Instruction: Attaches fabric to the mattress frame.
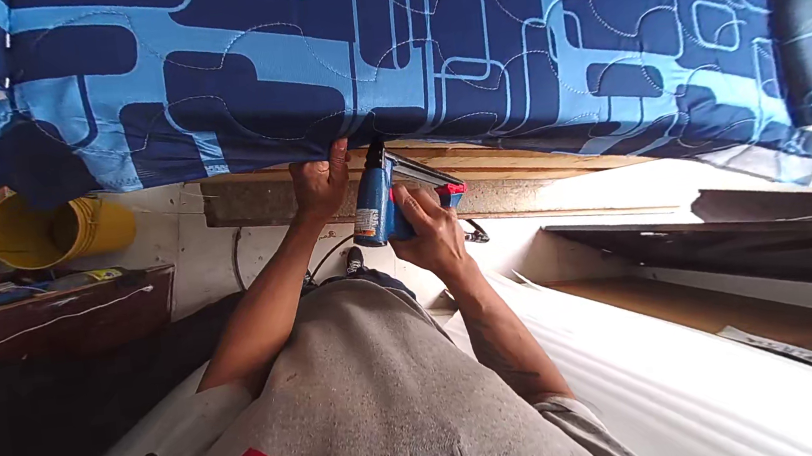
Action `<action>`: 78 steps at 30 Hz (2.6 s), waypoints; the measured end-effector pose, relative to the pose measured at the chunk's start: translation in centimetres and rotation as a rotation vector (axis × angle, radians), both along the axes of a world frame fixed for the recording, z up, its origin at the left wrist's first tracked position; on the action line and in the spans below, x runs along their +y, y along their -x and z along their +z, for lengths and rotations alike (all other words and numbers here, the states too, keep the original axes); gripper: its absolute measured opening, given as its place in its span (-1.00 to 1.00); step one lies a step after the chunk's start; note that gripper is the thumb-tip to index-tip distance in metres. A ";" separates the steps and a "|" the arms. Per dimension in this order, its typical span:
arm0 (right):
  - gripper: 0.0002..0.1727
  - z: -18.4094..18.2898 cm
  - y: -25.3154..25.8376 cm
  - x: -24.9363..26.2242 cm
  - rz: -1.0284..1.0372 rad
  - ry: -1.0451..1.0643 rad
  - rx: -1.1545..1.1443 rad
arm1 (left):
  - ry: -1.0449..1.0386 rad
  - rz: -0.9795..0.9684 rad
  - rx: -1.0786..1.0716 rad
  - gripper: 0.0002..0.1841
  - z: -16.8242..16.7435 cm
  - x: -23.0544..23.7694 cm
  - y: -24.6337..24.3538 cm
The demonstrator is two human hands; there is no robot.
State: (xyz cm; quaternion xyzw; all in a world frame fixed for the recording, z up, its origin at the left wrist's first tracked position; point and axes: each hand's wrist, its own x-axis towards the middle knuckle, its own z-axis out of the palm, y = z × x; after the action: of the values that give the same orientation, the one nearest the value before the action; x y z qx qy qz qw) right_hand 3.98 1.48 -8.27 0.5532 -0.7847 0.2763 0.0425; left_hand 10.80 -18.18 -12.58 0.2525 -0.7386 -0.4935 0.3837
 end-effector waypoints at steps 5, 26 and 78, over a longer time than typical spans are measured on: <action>-0.36 0.0 -1.1 -1.7 0.023 -0.010 0.029 | -0.068 -0.074 0.028 -0.66 1.2 -0.4 -0.7; -0.34 1.0 -4.5 -5.6 0.066 -0.043 0.067 | -0.198 0.181 0.348 -0.87 0.4 -8.2 -7.5; -0.35 2.1 -15.9 -20.6 0.127 -0.069 0.100 | -0.572 0.160 0.573 -0.78 1.5 -23.4 -17.0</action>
State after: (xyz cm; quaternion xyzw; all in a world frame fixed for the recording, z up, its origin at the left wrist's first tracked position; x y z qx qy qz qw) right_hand 19.87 -19.17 -6.14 0.6161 -0.7540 0.2233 0.0449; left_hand 27.79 -41.57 -11.06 0.2579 -0.4131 -0.6977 0.5254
